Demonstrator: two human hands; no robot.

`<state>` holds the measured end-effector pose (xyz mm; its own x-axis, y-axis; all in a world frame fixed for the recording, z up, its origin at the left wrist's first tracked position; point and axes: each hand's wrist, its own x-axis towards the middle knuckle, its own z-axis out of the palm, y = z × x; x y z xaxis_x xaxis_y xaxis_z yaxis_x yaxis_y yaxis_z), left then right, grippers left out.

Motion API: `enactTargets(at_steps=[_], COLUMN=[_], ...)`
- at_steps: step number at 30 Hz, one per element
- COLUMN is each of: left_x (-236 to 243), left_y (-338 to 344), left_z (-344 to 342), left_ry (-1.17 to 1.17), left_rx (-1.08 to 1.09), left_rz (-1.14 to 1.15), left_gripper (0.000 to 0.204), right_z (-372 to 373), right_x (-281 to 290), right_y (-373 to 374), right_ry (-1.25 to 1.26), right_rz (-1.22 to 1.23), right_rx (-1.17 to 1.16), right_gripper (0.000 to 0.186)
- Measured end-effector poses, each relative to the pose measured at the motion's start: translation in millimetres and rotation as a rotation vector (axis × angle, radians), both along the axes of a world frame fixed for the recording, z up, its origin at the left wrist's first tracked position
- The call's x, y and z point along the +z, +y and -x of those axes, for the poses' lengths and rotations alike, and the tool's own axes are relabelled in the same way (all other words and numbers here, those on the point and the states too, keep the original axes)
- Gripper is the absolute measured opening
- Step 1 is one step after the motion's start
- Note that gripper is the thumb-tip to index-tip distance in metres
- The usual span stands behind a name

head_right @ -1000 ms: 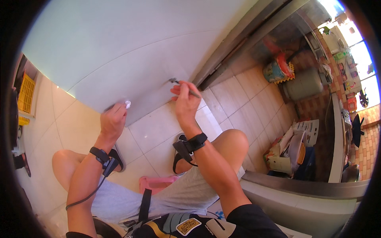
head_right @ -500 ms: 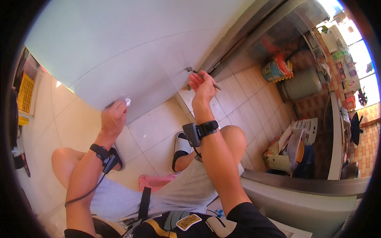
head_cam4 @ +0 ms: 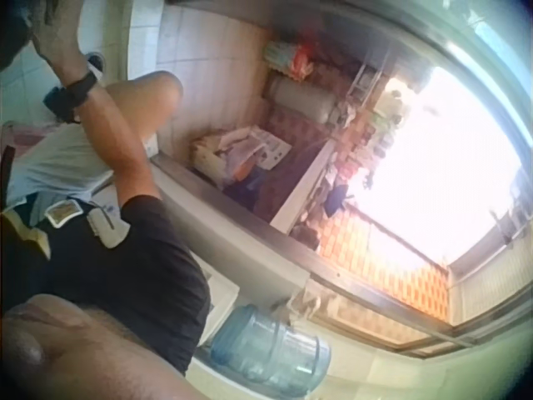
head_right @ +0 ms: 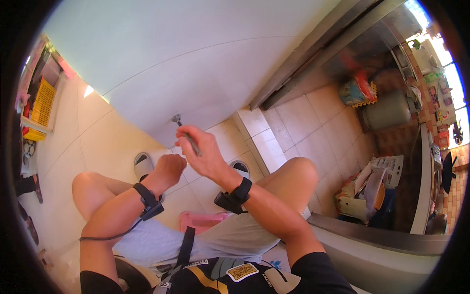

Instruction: Installing or adjusting a magnetic door stop or lock component on a door using a wrench.

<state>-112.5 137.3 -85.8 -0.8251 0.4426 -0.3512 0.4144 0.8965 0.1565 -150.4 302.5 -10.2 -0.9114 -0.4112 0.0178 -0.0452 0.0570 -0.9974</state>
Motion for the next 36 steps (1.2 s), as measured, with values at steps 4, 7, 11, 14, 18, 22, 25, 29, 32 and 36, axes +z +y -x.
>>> enactTargets(at_steps=[4, 7, 11, 14, 18, 22, 25, 29, 32, 36], left_x=[-13.3, -12.6, -4.2, 0.1, 33.7, 62.7, 75.9, 50.4, 34.4, 21.7], left_y=[0.0, -2.9, -3.8, 1.2, -9.3, -16.5, -18.5, -24.5, -22.8, -25.7], left_z=[-14.8, -7.9, -4.8, 2.1, 20.2, 47.6, 58.8, 60.3, 62.3, 63.9], left_ry=[0.085, 0.057, -0.038, -0.075, 0.029, 0.404, 0.493, 0.615, 0.701, 0.697], left_rx=[-0.039, -0.093, -0.027, -0.016, 0.094, 0.247, 0.300, 0.261, 0.197, 0.193], left_rz=[-0.254, -0.159, -0.123, -0.055, -0.004, -0.326, -0.472, -0.470, -0.513, -0.480], left_gripper=[0.010, 0.007, 0.007, 0.007, 0.013, 0.008, 0.008, 0.005, 0.007, 0.008], right_z=[-8.7, 0.3, -6.4, 0.8, 5.3, 9.1, 21.6, 21.7, 26.6, 45.0], right_x=[-7.4, -27.1, -18.5, -23.3, -24.5, -22.2, -37.6, -39.4, -49.5, -52.3], right_y=[-9.4, -17.6, -12.5, -3.4, 2.0, 15.2, 17.3, 15.2, 26.2, 35.4], right_ry=[0.269, 0.152, 0.216, 0.224, 0.447, 0.597, 0.515, 0.584, 0.605, 0.488], right_rz=[-0.127, -0.216, -0.162, -0.149, -0.317, -0.142, -0.370, -0.298, -0.230, -0.316], right_rx=[0.147, 0.123, 0.105, 0.052, -0.032, -0.214, -0.264, -0.290, -0.347, -0.519], right_gripper=[0.027, 0.025, 0.024, 0.023, 0.022, 0.019, 0.021, 0.022, 0.023, 0.021])
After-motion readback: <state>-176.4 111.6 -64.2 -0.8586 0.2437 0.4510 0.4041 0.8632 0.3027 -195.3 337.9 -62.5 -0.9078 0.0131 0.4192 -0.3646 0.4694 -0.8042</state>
